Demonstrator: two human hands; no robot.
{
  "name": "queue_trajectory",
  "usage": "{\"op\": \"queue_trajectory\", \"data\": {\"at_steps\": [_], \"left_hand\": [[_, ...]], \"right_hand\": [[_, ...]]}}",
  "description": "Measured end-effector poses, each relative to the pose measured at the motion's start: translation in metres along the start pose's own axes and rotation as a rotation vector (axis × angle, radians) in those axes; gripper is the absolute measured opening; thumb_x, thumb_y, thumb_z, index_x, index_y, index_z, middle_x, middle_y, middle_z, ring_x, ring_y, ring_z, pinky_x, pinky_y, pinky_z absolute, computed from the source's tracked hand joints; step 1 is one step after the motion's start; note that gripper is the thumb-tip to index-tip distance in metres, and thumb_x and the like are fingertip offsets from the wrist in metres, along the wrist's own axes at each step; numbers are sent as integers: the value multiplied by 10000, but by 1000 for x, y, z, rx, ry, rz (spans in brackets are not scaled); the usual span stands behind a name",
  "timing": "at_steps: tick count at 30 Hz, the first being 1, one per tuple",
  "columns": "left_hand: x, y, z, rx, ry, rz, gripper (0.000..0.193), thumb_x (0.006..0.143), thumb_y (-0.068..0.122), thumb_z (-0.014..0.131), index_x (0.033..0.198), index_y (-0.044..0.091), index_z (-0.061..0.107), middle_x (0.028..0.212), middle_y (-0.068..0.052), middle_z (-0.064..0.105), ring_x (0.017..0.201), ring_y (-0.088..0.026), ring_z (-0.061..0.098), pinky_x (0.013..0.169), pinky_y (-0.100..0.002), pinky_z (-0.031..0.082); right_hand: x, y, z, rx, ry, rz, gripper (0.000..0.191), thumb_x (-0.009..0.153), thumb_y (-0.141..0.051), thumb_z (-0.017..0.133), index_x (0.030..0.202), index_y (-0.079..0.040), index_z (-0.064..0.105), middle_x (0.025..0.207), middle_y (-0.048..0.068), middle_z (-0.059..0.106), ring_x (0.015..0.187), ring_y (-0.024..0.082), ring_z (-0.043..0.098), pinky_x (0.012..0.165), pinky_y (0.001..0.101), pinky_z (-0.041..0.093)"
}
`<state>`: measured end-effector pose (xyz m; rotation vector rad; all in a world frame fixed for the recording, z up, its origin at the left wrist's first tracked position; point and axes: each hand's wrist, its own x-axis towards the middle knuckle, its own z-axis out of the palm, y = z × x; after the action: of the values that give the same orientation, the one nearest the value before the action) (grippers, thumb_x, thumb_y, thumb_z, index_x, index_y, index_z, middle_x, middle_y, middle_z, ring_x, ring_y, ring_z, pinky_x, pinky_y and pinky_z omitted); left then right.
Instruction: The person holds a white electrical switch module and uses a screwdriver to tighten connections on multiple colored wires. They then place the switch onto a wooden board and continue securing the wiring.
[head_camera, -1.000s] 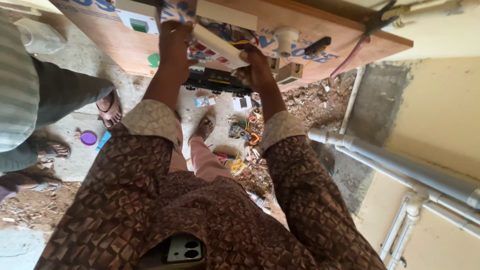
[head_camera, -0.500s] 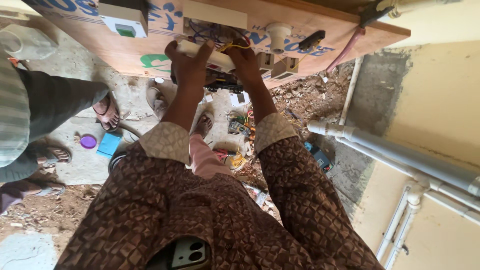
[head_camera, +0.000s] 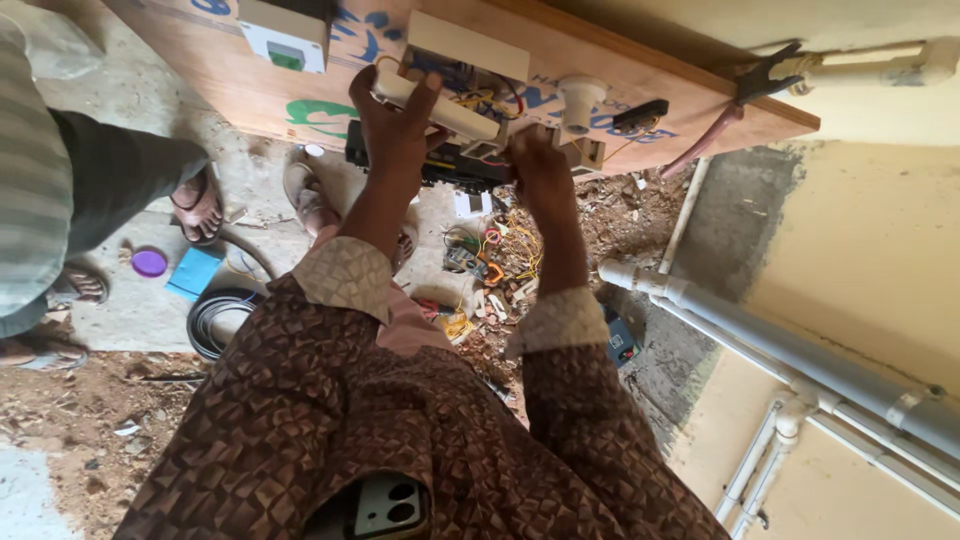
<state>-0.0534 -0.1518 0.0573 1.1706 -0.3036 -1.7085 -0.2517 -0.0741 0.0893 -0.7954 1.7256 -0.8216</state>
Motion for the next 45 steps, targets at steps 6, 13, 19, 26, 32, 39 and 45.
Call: {"op": "queue_trajectory", "data": {"at_steps": [6,13,19,26,32,39,45], "left_hand": [[6,-4,4,2,-2,-14,916,840,325,853,1473,181,207,1329,-165,513,1080,-284,640,780,-474,663],[9,-3,-3,20,22,-78,911,832,326,828,1471,219,187,1278,-136,507,1023,-263,652,760,-448,694],[16,-5,-20,88,-85,-59,798,898,377,825,1450,165,290,1263,-154,541,955,-255,626,745,-472,691],[12,-5,-30,104,-226,-8,769,915,407,813,1413,183,271,1292,-126,562,1062,-245,713,818,-481,684],[13,-8,-16,63,-154,-50,751,901,382,815,1389,153,292,1210,-132,545,949,-231,651,805,-478,702],[11,-11,11,67,-35,-24,867,800,421,854,1374,174,252,1244,-136,536,982,-251,660,691,-430,677],[16,3,20,112,62,-62,899,790,459,831,1407,171,243,1292,-160,506,1027,-294,661,676,-482,675]], "right_hand": [[9,-1,-2,7,236,-305,279,1038,-284,623,1129,-26,681,900,52,747,713,100,643,645,250,514],[55,-9,35,52,368,-600,293,865,-150,857,1038,-4,671,964,101,710,887,170,682,748,326,581],[54,-7,49,-274,510,-606,306,879,-273,916,995,-80,708,854,38,783,752,151,758,714,322,601],[69,-32,53,-707,714,-511,453,762,-440,846,997,-156,583,688,52,714,650,322,715,580,455,538],[76,-34,37,-656,560,-597,430,818,-416,848,989,-108,600,760,72,721,691,321,710,619,461,555],[5,-13,27,91,348,-243,315,894,-262,735,1094,-50,616,889,64,679,736,182,628,589,280,505],[-1,-9,69,-269,392,-522,486,835,-227,858,1221,-39,628,1040,110,695,920,217,690,715,310,576]]}}
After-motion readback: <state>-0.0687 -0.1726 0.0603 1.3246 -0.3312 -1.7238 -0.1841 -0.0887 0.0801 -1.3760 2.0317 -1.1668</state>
